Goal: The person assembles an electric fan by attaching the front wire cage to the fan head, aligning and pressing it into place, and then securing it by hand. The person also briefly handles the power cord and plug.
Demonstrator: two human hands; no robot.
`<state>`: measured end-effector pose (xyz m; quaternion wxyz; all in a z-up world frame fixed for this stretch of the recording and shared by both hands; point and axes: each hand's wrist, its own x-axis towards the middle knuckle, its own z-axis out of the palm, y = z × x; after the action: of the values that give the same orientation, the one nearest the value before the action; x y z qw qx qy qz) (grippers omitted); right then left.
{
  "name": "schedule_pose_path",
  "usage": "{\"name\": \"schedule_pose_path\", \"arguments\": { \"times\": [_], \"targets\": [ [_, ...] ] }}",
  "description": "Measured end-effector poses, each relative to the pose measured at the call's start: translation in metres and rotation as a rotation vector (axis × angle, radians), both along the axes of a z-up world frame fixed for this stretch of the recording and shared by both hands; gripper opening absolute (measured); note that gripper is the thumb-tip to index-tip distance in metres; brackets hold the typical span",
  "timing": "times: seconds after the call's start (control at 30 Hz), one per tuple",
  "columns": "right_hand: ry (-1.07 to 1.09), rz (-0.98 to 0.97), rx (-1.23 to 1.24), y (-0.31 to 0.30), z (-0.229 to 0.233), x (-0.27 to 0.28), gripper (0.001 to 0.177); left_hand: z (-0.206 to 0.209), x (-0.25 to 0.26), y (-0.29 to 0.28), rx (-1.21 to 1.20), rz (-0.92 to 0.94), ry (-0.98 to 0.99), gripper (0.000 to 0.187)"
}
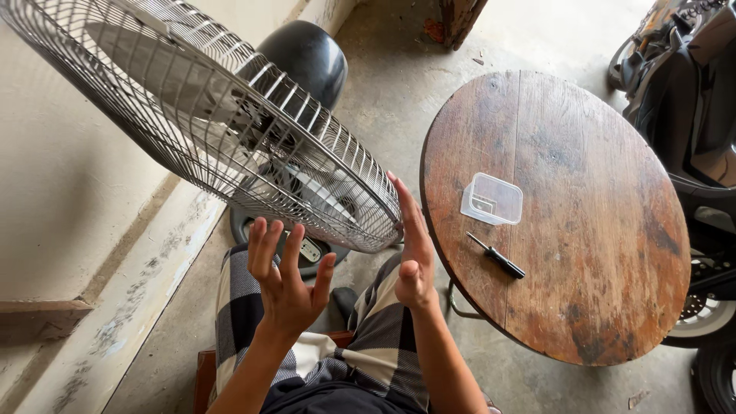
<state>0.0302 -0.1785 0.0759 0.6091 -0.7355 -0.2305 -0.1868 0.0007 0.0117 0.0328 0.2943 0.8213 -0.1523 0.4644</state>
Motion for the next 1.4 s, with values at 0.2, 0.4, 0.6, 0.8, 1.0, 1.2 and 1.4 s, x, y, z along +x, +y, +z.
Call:
{"name": "schedule_pose_path", "arguments": {
  "times": [0.2, 0.4, 0.6, 0.8, 1.0, 1.2, 1.4],
  "targets": [
    [-0.150, 0.133, -0.129, 0.014, 0.059, 0.023, 0.109, 0.046, 0.013, 0.006, 0.008, 0.023, -0.135, 0.065],
    [-0.188, 0.319, -0.235, 0.024, 0.105, 0.049, 0.104, 0.098, 0.036, 0.018, 0.067, 0.145, -0.014, 0.067],
    [-0.130, 0.417, -0.218, 0.030, 0.117, 0.057, 0.090, 0.113, 0.046, 0.014, 0.057, 0.140, 0.108, 0.067],
    [-0.008, 0.472, -0.116, 0.014, 0.097, 0.055, 0.064, 0.088, 0.044, 0.002, 0.051, 0.141, 0.026, 0.062],
    [0.112, 0.552, 0.037, 0.001, 0.073, 0.060, 0.063, 0.067, 0.051, -0.005, 0.055, 0.159, -0.025, 0.060],
    [0.132, 0.480, 0.065, -0.004, 0.051, 0.052, 0.072, 0.051, 0.051, -0.009, -0.004, 0.137, -0.063, 0.060],
    [0.154, 0.395, 0.119, -0.007, 0.029, 0.044, 0.071, 0.035, 0.046, -0.016, -0.024, 0.125, -0.099, 0.060]
  ]
}}
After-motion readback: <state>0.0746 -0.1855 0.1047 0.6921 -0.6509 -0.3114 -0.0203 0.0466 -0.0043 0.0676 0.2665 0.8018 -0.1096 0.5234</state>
